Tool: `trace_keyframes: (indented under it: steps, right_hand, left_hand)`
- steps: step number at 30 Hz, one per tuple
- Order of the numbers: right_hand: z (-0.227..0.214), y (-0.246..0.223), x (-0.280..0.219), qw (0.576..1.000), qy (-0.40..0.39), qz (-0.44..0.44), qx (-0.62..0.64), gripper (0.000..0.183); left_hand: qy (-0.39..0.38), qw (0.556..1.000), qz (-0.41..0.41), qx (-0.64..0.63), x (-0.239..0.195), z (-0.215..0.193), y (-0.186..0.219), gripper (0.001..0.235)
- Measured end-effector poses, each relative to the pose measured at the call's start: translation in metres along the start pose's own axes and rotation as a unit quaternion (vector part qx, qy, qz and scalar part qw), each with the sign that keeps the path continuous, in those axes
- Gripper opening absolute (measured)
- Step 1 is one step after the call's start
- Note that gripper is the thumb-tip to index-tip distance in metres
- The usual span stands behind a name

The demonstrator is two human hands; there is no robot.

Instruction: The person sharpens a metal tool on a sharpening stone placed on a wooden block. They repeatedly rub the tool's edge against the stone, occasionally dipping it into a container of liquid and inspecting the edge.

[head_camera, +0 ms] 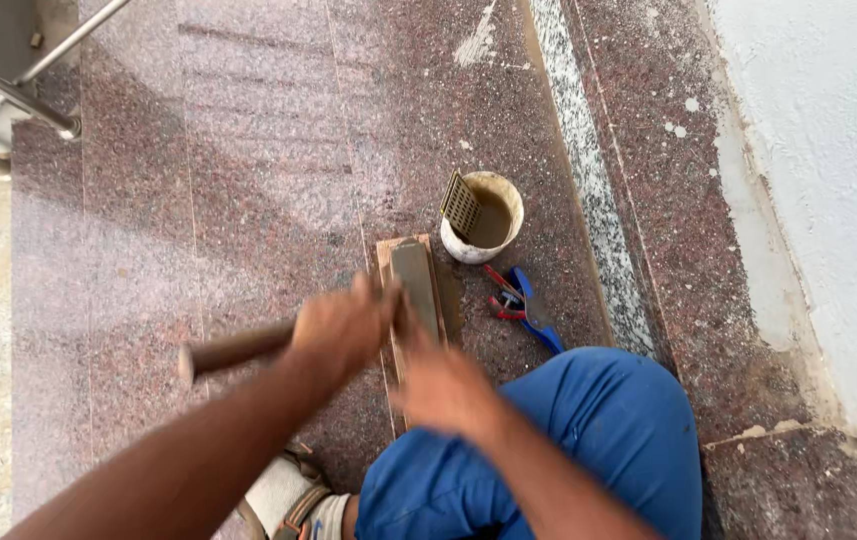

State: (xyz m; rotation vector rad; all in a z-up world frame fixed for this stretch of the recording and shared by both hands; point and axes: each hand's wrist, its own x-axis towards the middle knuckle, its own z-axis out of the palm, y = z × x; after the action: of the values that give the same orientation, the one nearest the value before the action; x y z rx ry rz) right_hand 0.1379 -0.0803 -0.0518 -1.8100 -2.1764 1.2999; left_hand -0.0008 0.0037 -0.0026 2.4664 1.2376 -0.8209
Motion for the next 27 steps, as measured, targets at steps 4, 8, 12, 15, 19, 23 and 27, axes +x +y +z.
trace_keyframes:
  steps: [4,8,12,15,19,23,27]
  right_hand:
    - [0.011,-0.016,-0.038,0.992,0.082,-0.064,0.073,0.126]
    - [-0.022,-0.002,0.021,1.0,0.021,0.013,0.012,0.122]
    - [-0.006,-0.007,-0.002,0.998,0.05,-0.032,-0.003,0.125]
    - [0.005,-0.02,-0.033,0.998,-0.042,0.049,0.024,0.13]
    - [-0.007,-0.006,0.016,0.998,0.021,0.006,-0.058,0.12]
    - [-0.019,-0.003,0.025,0.999,0.03,-0.002,-0.029,0.13]
    - [0.003,-0.019,-0.038,0.999,-0.018,0.03,0.04,0.127]
  left_hand:
    - [-0.122,0.99,0.067,0.038,-0.02,0.006,0.004,0.054]
    - [-0.007,1.0,-0.006,0.012,0.021,-0.022,-0.02,0.057]
    - [-0.051,0.998,-0.001,0.031,0.009,-0.02,-0.006,0.045]
    - [-0.108,0.994,0.028,0.002,-0.019,-0.005,0.006,0.053]
    - [0.038,0.999,0.01,-0.027,0.014,-0.008,-0.016,0.051]
    - [-0.014,1.0,-0.012,0.004,0.027,-0.011,-0.014,0.042]
    - [-0.038,0.999,0.032,-0.018,-0.024,0.007,0.013,0.053]
